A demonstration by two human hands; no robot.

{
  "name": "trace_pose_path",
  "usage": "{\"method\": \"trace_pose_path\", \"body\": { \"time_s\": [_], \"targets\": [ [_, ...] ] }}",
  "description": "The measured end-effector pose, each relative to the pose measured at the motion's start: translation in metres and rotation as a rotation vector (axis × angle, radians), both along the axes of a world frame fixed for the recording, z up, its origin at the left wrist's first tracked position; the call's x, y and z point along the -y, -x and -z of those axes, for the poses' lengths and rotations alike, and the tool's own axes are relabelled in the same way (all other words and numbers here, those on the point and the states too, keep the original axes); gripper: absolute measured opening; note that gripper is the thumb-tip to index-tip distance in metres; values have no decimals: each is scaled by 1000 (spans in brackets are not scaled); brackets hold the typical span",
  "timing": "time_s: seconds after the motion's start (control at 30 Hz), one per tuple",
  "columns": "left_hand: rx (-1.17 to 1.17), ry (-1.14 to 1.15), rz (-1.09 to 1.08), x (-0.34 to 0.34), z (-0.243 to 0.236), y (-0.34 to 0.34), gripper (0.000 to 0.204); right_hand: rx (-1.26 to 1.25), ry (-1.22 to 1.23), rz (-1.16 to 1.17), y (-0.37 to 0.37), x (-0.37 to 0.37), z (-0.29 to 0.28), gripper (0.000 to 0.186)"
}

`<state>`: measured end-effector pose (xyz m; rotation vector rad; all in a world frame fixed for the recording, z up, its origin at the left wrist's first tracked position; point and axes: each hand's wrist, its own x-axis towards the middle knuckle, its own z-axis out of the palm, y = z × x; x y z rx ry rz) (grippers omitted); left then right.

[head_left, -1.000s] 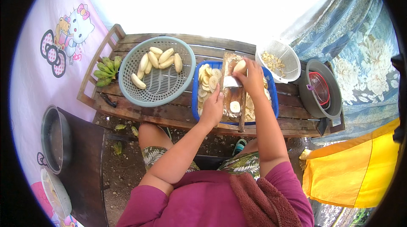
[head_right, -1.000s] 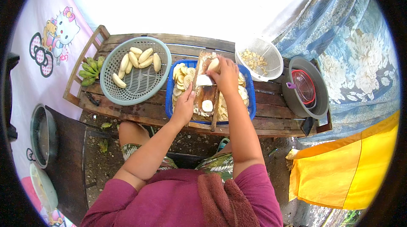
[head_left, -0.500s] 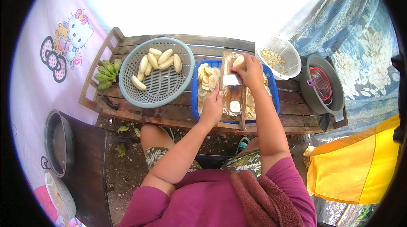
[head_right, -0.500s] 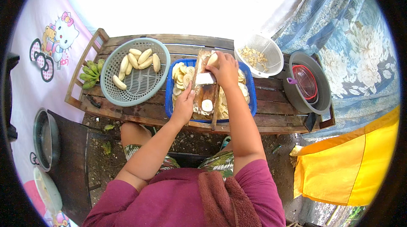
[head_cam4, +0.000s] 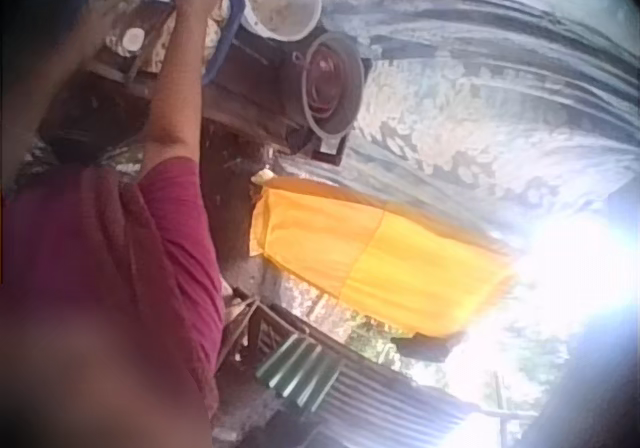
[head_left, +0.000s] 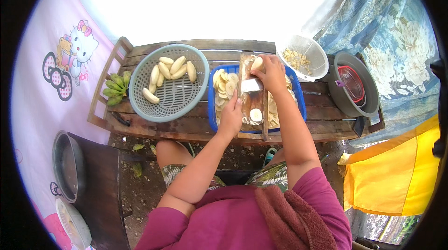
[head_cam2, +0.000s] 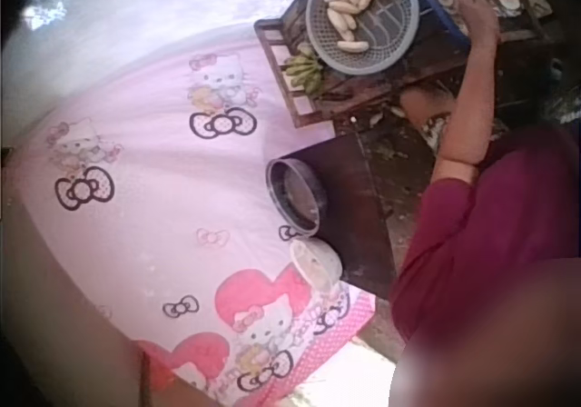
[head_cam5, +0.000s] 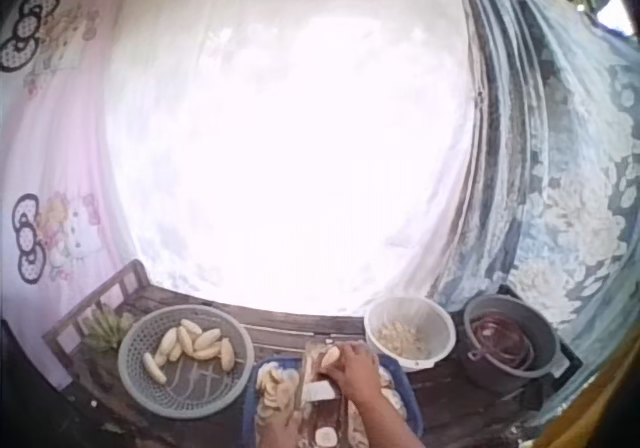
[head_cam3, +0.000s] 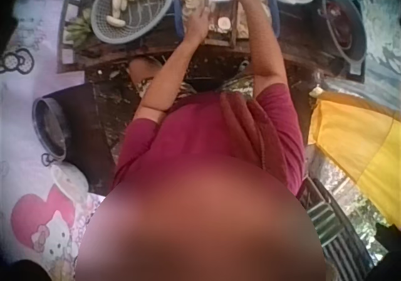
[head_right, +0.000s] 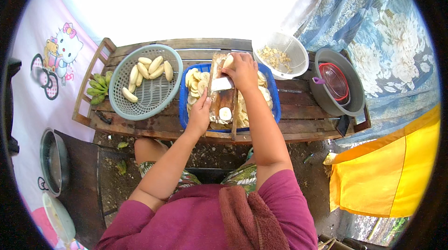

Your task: The person sits at a low wooden table and repeatedly slices peeled bananas using a manual slicer, collecting the slices in a blue basket. They pick up bananas from a green basket, slice them, and place the slices into the basket, continuing the process throughout the clip.

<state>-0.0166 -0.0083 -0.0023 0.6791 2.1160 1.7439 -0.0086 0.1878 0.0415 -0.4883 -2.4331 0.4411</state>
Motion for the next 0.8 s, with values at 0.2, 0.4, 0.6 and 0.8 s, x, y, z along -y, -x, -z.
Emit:
{"method": "trace_pose_path", "body": {
  "time_s": [0.2, 0.4, 0.6, 0.8],
  "targets": [
    [44, -23, 12, -1, 6, 0, 48, 101, 30, -84, -74, 47, 2, 54],
    [-37, 7, 6, 1, 1, -2, 48, 22, -59, -21, -43, 28, 7, 55],
    [-44, 31, -8, 1, -7, -1, 49, 16, -58, 22, 3, -1, 1, 55],
    [-51, 99, 29, 1, -3, 1, 50, 22, -24, -101, -40, 24, -5, 50]
  ]
}}
